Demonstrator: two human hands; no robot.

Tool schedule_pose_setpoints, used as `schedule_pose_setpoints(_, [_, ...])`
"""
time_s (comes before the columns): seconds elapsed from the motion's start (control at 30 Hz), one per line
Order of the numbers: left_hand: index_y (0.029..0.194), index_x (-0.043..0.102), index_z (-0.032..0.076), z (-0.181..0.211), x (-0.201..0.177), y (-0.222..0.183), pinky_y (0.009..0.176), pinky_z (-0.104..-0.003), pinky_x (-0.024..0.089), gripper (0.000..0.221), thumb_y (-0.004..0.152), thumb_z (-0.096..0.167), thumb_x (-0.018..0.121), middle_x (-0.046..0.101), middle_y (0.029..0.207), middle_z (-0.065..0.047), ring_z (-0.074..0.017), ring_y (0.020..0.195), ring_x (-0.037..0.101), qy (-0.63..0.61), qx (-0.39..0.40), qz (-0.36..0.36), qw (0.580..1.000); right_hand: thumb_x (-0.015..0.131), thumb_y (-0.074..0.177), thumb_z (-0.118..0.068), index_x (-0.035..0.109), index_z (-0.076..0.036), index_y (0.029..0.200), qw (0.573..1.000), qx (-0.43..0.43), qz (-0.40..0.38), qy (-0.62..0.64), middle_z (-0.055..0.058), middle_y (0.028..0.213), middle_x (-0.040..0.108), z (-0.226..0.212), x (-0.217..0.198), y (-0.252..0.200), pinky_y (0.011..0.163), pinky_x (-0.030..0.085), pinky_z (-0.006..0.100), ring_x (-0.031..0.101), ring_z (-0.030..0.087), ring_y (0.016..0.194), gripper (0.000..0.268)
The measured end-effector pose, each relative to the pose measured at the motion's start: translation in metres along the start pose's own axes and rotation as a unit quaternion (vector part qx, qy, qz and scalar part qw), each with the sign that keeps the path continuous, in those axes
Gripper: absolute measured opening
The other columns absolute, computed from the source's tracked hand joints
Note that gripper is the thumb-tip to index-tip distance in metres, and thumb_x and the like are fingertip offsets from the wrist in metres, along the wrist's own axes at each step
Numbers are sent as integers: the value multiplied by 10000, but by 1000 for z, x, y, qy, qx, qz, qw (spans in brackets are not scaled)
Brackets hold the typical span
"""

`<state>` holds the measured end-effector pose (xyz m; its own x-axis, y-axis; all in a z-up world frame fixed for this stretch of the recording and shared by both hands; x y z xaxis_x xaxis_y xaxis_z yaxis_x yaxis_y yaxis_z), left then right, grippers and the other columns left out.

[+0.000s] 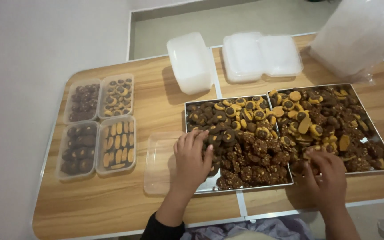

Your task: Sorting and packaging various types of cookies from large metal trays into smaller plastic containers.

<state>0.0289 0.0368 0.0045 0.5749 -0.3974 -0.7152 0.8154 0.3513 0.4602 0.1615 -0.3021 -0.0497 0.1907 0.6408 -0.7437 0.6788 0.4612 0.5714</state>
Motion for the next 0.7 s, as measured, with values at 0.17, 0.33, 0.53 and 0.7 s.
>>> schedule_pose_setpoints(0.17, [1307,617,99,-6,7,-1,1040,-529,353,406,1001,340,502,596,1315,-125,-329,1248,497,22,-31,-15,999,669,976,-174,700,6,1188,1000,-22,11,-4,195,1162,691,10,12,-30,945,492,506,637,370,1079,280])
schedule_pose_setpoints(0.33, [1360,566,86,-10,4,-1,1072,-564,304,503,951,377,574,518,1390,-129,-341,1316,414,48,-63,-77,994,663,994,-132,671,-73,1296,1000,-13,27,9,126,1298,655,7,20,-40,1076,429,509,602,345,1198,308])
schedule_pose_setpoints(0.53, [1442,507,106,-13,2,-2,1090,-596,265,584,969,447,549,469,1434,-147,-364,1359,356,69,-91,-117,987,664,997,-110,677,-37,1303,1000,-18,21,13,157,1295,660,8,22,-40,1036,461,519,631,361,1168,315])
schedule_pose_setpoints(0.7, [1379,562,107,-11,2,-1,1104,-588,247,536,966,448,550,474,1438,-134,-349,1367,350,54,-106,-126,985,660,1005,-153,658,-16,1326,1000,-4,21,-6,184,1288,664,12,24,-43,1072,447,528,614,379,1203,349])
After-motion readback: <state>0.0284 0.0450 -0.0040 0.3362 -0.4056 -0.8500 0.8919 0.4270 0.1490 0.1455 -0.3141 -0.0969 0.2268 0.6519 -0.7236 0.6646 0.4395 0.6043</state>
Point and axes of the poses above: each hand's wrist, its own y-axis towards the middle knuckle, its own x-axis out of the palm, z = x × y, the point moved 3 cm from there along y, towards the middle knuckle
